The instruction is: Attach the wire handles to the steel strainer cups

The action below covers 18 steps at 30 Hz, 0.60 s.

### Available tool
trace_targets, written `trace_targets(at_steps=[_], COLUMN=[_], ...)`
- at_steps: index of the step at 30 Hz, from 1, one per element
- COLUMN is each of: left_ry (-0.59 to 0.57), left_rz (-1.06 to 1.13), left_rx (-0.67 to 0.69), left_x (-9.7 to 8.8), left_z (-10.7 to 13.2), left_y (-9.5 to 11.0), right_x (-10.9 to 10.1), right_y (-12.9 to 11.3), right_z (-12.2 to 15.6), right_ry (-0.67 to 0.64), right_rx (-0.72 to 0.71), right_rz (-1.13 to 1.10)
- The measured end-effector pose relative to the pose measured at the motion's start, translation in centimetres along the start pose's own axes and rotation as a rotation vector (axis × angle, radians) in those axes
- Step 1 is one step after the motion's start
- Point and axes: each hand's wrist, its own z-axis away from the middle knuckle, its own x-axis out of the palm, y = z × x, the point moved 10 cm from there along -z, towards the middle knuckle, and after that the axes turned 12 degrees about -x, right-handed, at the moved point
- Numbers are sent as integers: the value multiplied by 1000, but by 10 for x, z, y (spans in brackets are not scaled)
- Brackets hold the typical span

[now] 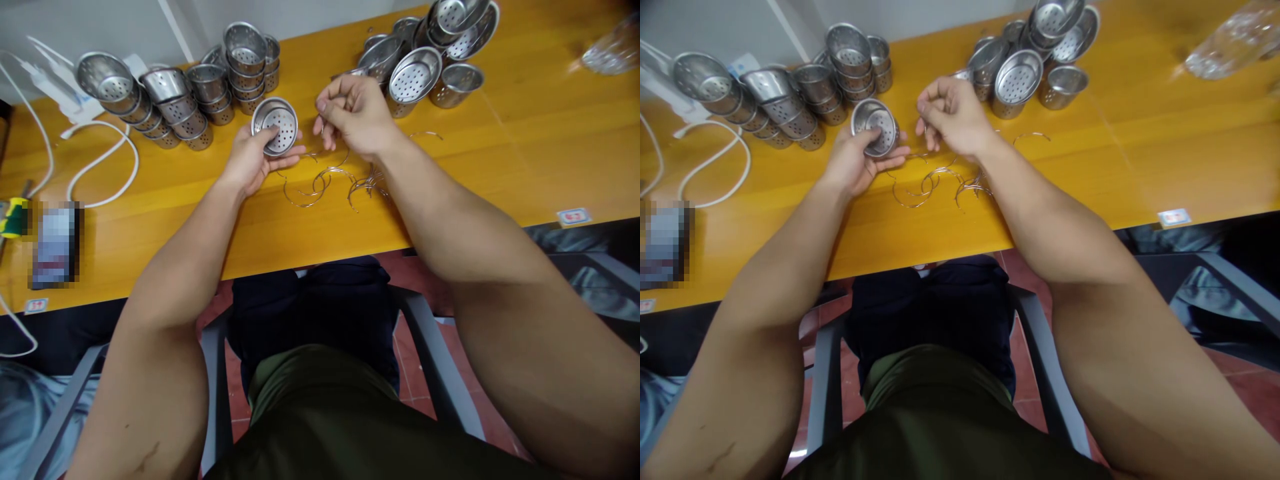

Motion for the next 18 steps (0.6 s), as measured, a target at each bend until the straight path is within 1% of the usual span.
trace_targets(at_steps=[2,4,8,12,15,18], left_ry=[27,34,-25,-56,-98,-141], left_rz=[-32,-50,-33,-30,-37,-82], left_rx=[-25,-20,22,48,116,228], left_x=[0,1,6,12,19,23], left_z=[6,11,16,19,22,15], left_y=[1,5,11,12,15,17], right_x=[-2,-2,1,2,-2,-8], right_y=[0,0,2,-2,-11,-14], right_z=[1,1,1,0,0,-3], right_ry=[2,3,-18,-50,-43,-31], right_rx=[2,-2,-7,-71,-160,-211], right_rz=[34,48,18,-9,-2,17])
